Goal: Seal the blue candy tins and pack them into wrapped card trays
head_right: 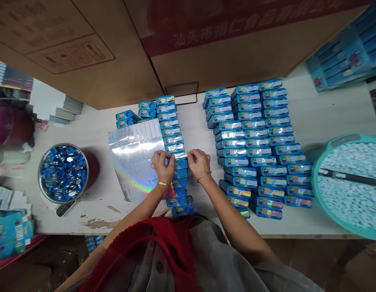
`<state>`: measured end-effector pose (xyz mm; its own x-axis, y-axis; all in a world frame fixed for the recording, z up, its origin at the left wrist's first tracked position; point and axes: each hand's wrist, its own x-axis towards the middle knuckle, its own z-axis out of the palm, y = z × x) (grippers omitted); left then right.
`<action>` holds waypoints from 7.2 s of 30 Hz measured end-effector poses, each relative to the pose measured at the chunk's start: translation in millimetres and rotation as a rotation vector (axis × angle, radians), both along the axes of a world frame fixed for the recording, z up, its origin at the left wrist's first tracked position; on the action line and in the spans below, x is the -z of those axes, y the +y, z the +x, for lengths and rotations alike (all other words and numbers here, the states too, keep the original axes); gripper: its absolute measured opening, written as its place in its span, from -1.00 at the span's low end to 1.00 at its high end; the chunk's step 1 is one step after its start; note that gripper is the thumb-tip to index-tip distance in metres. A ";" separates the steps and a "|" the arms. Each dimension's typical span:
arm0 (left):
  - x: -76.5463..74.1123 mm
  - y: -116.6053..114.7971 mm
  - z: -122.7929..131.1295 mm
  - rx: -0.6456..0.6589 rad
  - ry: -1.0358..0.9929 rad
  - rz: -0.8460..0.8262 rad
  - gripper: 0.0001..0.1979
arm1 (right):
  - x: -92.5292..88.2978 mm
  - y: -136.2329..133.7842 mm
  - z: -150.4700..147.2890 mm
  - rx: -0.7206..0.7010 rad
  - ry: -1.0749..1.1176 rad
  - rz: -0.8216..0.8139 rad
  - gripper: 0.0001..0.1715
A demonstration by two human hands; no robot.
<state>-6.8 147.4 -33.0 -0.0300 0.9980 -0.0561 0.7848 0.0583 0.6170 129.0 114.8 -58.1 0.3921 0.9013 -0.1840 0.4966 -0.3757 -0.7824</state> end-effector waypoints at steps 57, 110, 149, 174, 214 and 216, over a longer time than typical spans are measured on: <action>-26.8 196.5 -178.8 0.517 -0.018 0.025 -0.82 | -33.5 178.5 -134.6 -0.606 -0.387 0.227 -0.58; -49.0 -31.0 -76.2 -0.170 -0.793 -0.368 -0.77 | -73.5 -38.2 -74.5 0.097 0.522 0.036 -0.64; -18.7 94.3 -119.8 0.217 -0.107 0.214 -0.82 | -32.2 50.1 -70.5 -0.330 -0.347 0.254 -0.53; 16.9 174.0 -205.7 0.531 0.331 0.224 -0.80 | -9.8 148.2 -164.9 -0.676 -0.471 0.023 -0.56; -24.9 -68.5 -26.5 -0.156 -0.766 -0.301 -0.80 | -40.3 -83.3 -33.5 0.142 0.521 0.041 -0.57; -21.1 -65.8 -25.0 -0.104 -0.549 -0.188 -0.85 | -32.6 -78.3 -25.2 0.048 0.366 0.025 -0.59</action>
